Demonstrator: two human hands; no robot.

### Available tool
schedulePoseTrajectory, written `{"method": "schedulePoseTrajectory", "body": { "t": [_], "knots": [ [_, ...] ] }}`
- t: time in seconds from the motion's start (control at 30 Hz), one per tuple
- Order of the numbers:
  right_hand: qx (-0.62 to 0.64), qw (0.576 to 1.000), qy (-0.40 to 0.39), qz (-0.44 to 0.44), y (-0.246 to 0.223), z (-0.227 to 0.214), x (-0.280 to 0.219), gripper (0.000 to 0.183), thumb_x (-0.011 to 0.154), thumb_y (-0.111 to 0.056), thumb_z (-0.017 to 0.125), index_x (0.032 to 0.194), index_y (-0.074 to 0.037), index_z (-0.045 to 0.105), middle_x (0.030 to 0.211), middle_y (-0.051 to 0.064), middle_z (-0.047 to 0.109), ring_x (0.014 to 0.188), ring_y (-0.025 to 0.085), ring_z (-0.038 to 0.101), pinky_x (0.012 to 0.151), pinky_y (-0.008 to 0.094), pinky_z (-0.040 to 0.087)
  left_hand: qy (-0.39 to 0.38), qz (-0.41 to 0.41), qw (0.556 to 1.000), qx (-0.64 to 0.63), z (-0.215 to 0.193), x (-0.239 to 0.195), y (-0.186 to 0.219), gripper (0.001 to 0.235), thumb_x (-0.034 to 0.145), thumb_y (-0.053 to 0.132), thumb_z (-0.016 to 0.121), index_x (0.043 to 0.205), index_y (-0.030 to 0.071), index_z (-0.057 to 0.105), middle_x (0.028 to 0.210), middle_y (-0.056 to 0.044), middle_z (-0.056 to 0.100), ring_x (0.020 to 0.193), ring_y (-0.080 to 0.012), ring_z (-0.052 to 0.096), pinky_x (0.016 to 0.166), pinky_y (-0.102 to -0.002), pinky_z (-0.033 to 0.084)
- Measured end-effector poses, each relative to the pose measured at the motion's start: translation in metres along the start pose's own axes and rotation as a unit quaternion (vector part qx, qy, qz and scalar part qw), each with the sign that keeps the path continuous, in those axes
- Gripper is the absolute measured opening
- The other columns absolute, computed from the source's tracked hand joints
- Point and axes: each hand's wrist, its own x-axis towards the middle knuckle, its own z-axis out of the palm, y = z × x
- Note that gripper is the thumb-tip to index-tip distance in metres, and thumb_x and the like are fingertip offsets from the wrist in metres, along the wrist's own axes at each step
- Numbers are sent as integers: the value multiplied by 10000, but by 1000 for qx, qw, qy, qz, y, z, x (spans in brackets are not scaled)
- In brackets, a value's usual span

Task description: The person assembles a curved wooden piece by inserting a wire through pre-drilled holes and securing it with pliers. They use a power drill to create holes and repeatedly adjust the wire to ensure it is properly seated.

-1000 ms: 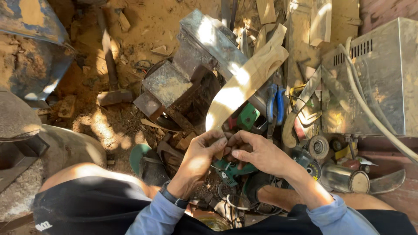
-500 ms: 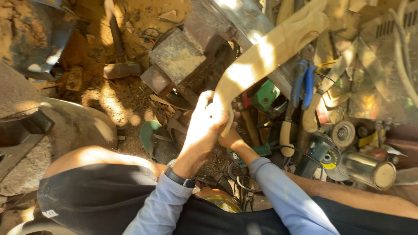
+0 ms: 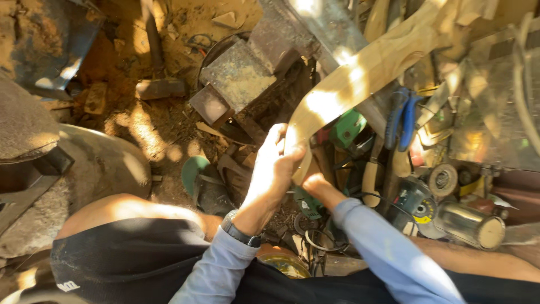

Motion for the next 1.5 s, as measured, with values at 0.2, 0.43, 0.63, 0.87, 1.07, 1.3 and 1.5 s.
{"method": "schedulePoseTrajectory", "body": {
  "t": [0.2, 0.43, 0.63, 0.87, 1.07, 1.3, 1.5],
  "knots": [
    [170, 972, -129, 100, 27, -115, -87, 194, 909, -163, 662, 992, 7, 700, 730, 137, 704, 656, 231, 707, 619, 367, 546, 57, -14, 995, 81, 3, 5, -5, 262, 899, 149, 642, 1121, 38, 561, 905, -62, 607, 795, -144, 564, 693, -318, 494],
    [570, 812, 34, 119, 62, -171, -128, 172, 930, -131, 681, 1004, 24, 688, 840, 65, 682, 688, 205, 708, 585, 319, 561, 122, 329, 875, 335, 18, -45, 34, 341, 931, 149, 638, 1240, 8, 601, 1047, -120, 573, 888, -227, 566, 710, -342, 494],
    [640, 757, 78, 105, 78, -170, -118, 194, 934, -143, 694, 1030, 25, 687, 865, 94, 697, 723, 223, 723, 633, 328, 579, -224, 238, 890, 319, 33, -78, 59, 159, 977, 139, 684, 1052, 1, 663, 897, -96, 622, 794, -203, 620, 702, -330, 502],
    [90, 928, 304, -195, 34, -178, -148, 332, 919, -183, 687, 1187, 0, 617, 1060, 142, 687, 947, 304, 708, 798, 381, 549, -174, 74, 950, 247, 30, -60, 49, 172, 988, 143, 660, 1014, -26, 679, 726, -48, 581, 707, -115, 548, 643, -299, 471],
    [230, 963, 76, -123, 11, -156, -155, 201, 960, -227, 688, 1009, -33, 663, 788, 81, 697, 702, 210, 692, 664, 330, 550, -181, 154, 947, 216, 23, -49, 29, 205, 1013, 168, 610, 1115, 2, 670, 876, -55, 702, 796, -141, 655, 714, -313, 535],
    [311, 945, 98, -27, 32, -144, -144, 203, 978, -158, 581, 1135, -110, 699, 685, 32, 719, 644, 122, 652, 616, 312, 526, 120, 182, 861, 460, 8, 41, 34, 416, 952, 322, 695, 1239, 28, 629, 1083, -153, 695, 961, -285, 655, 812, -405, 536],
    [472, 880, 34, 28, 30, -148, -130, 166, 1022, -159, 535, 1123, -39, 591, 801, 68, 733, 673, 172, 697, 566, 348, 577, -102, -189, 976, -21, 12, 52, 29, 420, 949, 312, 640, 1254, 28, 594, 926, -157, 668, 646, -197, 619, 555, -346, 513]
  ]
}}
